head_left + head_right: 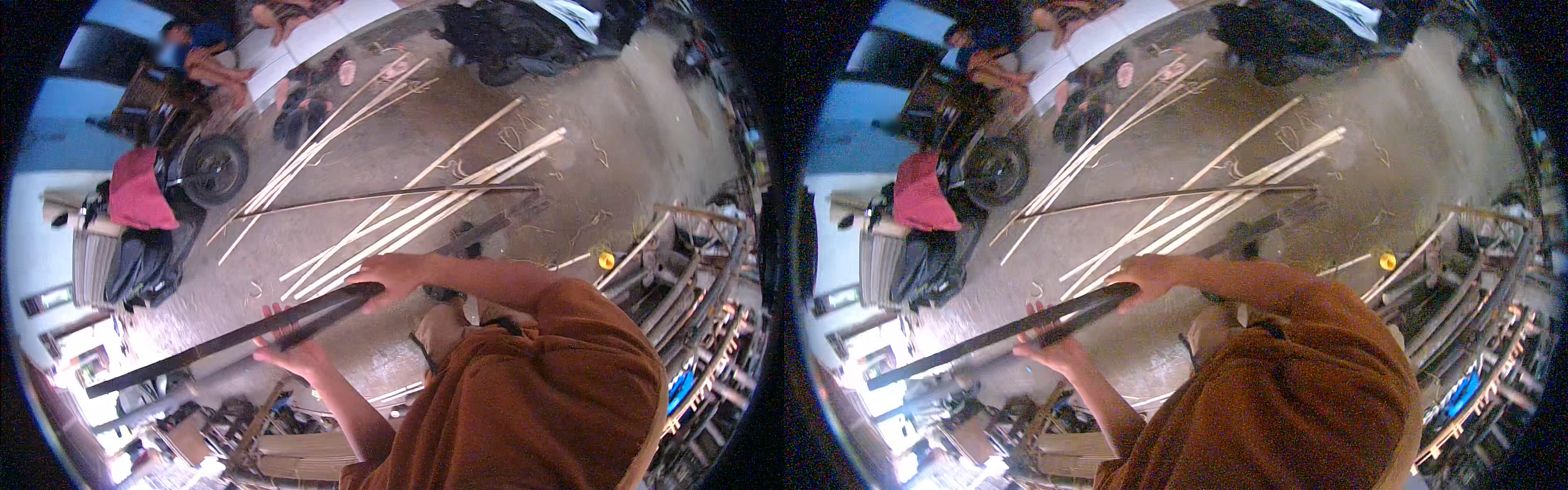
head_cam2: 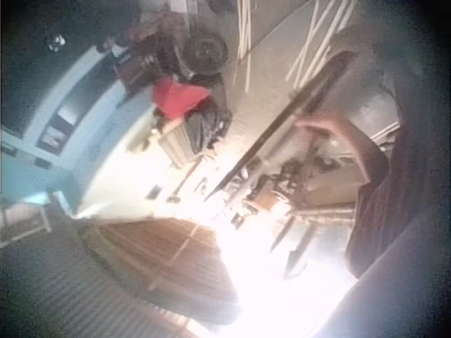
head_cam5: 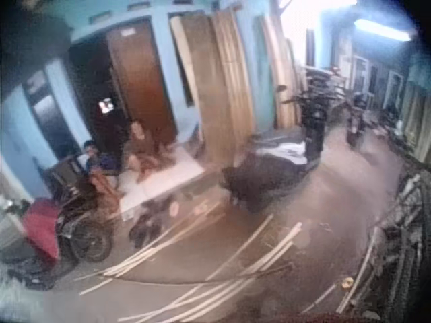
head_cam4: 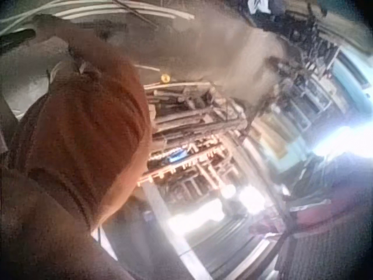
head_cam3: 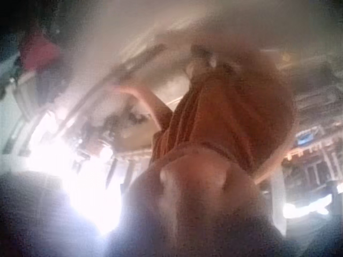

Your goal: The person uses a machete to split a long bamboo pole into thin strips. They repeatedly strike the bamboo against a wooden block to separate the sections, then gather the resulting strips and place them on a rack.

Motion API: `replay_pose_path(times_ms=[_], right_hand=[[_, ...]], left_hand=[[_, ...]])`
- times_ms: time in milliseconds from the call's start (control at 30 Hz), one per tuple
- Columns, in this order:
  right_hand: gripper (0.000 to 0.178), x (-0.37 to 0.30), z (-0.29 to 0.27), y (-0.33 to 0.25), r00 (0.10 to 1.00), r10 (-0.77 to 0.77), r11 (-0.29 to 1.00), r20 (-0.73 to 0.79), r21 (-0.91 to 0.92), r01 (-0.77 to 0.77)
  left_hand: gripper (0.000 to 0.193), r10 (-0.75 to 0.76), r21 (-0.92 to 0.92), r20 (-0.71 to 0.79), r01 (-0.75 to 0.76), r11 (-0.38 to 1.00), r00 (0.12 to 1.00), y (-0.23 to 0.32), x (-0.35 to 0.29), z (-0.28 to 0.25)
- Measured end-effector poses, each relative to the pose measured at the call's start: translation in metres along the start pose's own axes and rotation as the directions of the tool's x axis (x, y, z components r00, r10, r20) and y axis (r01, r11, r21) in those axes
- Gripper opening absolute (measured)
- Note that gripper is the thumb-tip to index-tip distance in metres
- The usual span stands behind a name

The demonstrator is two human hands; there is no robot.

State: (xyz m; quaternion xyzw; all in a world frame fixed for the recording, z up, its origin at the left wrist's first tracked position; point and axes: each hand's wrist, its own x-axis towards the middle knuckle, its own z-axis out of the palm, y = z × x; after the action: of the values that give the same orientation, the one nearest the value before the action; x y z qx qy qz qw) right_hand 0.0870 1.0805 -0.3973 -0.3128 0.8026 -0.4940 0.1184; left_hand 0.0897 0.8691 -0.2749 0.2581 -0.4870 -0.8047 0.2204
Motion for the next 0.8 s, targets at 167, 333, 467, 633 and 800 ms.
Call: replay_pose_path(times_ms=[167, 333, 467, 633, 800], right_hand=[[0.088, -0.083, 0.005, 0.066, 0.987, 0.113, 0.959, -0.110, -0.247, -0.138], [0.065, -0.083, 0.010, 0.081, 0.945, 0.277, 0.957, 0.172, -0.140, -0.255], [0.070, -0.087, -0.003, 0.080, 0.940, 0.252, 0.968, 0.231, -0.048, -0.247], [0.073, -0.099, 0.004, 0.105, 0.931, 0.253, 0.964, 0.262, 0.017, -0.266], [0.099, -0.124, -0.020, 0.115, 0.915, 0.370, 0.897, -0.160, -0.197, -0.397]], left_hand=[[0.035, 0.047, 0.152, -0.019, -0.043, 0.987, 0.999, -0.019, 0.030, -0.006], [0.028, 0.098, 0.105, -0.005, -0.097, 0.990, 0.995, -0.015, 0.035, -0.022], [0.030, 0.228, 0.279, -0.167, -0.176, 0.944, 0.959, -0.013, 0.015, -0.012], [0.031, 0.136, 0.274, -0.282, -0.057, 0.960, 0.950, -0.040, 0.018, -0.038], [0.030, 0.028, 0.078, -0.205, -0.013, 0.997, 0.978, -0.055, 0.028, 0.004]])
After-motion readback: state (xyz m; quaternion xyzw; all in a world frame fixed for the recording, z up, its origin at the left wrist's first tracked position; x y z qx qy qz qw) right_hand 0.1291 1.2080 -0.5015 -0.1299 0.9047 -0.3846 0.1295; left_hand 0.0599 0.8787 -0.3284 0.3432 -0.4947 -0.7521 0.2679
